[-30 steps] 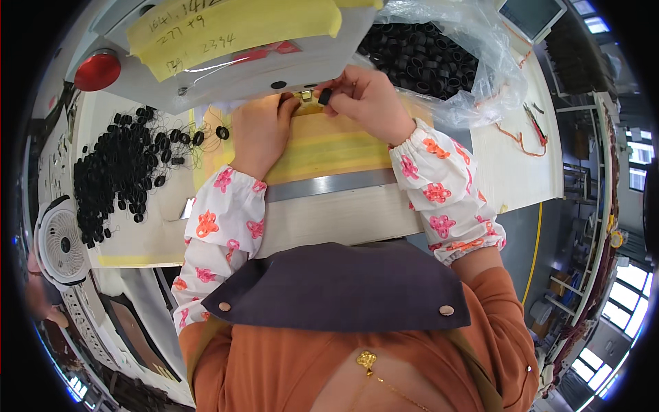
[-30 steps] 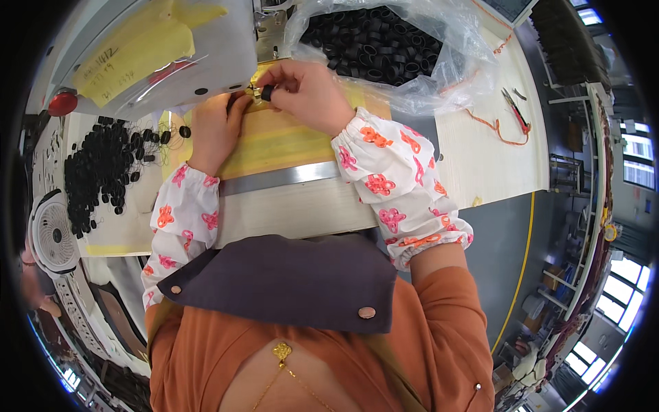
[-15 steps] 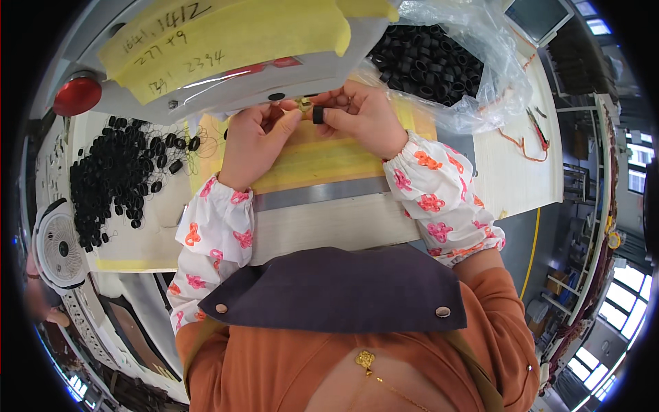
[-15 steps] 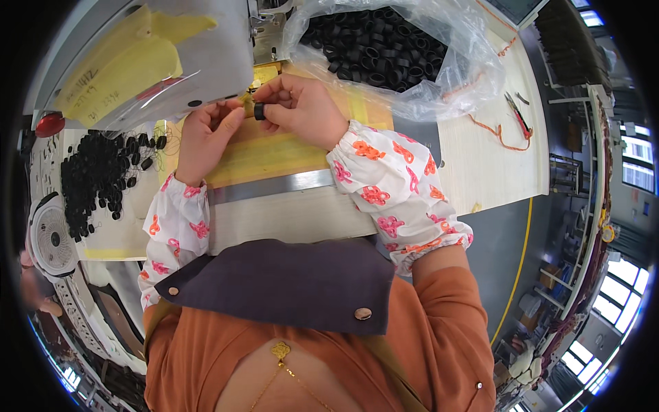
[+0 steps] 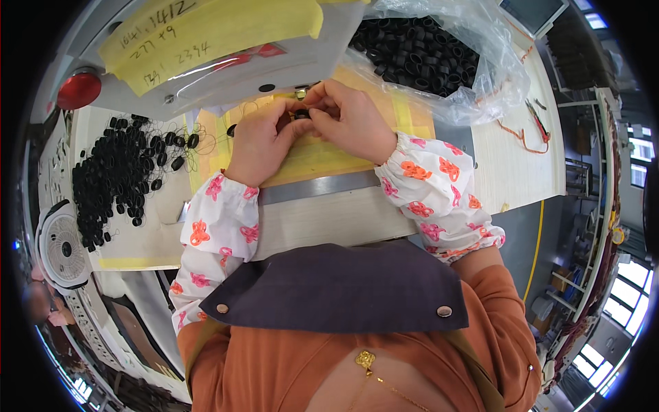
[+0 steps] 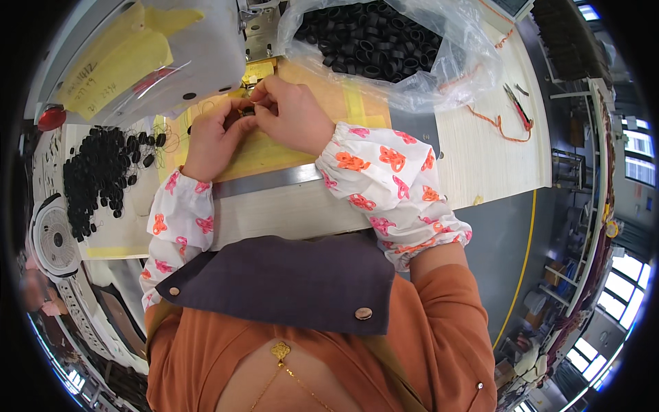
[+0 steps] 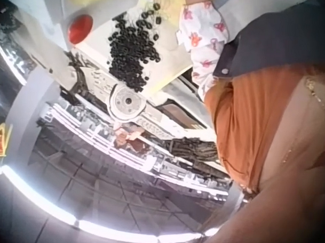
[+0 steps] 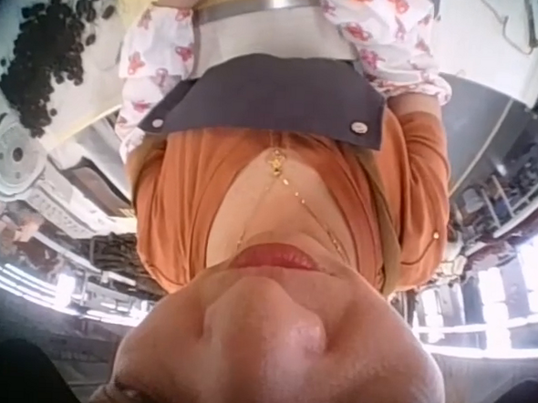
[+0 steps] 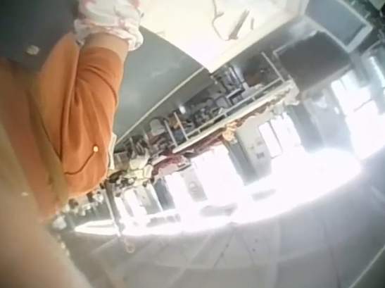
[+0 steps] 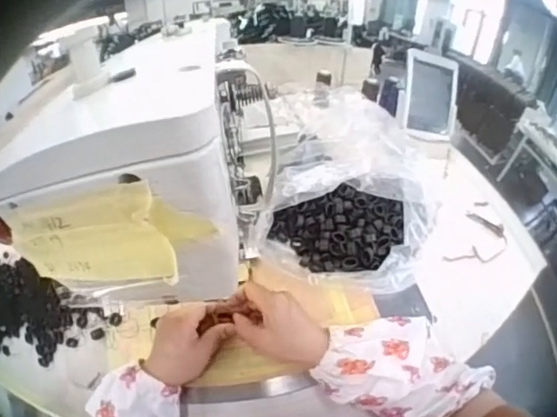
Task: The recorder is assembling small black components at a workstation, likely for a manufacturing task.
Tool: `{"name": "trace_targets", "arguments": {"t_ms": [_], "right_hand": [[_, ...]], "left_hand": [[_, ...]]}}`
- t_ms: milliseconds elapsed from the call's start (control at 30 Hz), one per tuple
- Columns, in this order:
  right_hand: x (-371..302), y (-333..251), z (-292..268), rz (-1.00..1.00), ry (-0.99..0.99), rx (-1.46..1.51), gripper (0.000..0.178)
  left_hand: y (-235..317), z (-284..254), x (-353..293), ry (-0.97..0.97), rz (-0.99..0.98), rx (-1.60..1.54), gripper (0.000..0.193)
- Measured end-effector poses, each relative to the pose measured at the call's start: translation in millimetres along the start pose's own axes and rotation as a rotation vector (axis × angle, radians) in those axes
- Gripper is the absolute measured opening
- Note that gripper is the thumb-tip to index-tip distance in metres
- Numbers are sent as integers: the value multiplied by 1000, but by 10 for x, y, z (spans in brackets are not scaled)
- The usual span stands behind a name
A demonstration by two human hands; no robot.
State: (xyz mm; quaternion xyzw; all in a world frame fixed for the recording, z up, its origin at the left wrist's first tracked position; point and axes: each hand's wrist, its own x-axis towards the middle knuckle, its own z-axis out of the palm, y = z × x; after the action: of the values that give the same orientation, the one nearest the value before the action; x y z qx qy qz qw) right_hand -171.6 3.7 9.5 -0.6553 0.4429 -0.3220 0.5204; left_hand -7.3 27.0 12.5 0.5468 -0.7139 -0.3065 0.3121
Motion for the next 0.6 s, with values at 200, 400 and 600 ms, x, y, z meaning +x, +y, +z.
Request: {"name": "trace_targets", "arguments": {"t_ms": [200,400,600], "right_hand": [[-60,49,82,-672,126,-364,19],[-23,55,36,-547,74,-296,16],[73,34,44,-311,224,-140,15]], "left_hand": [[-55,-61,31,-23,-42,-200,19],[-63,-86,54,-77,-95,-285,17],[-18,-48,33,66,-80,-84,20]]}}
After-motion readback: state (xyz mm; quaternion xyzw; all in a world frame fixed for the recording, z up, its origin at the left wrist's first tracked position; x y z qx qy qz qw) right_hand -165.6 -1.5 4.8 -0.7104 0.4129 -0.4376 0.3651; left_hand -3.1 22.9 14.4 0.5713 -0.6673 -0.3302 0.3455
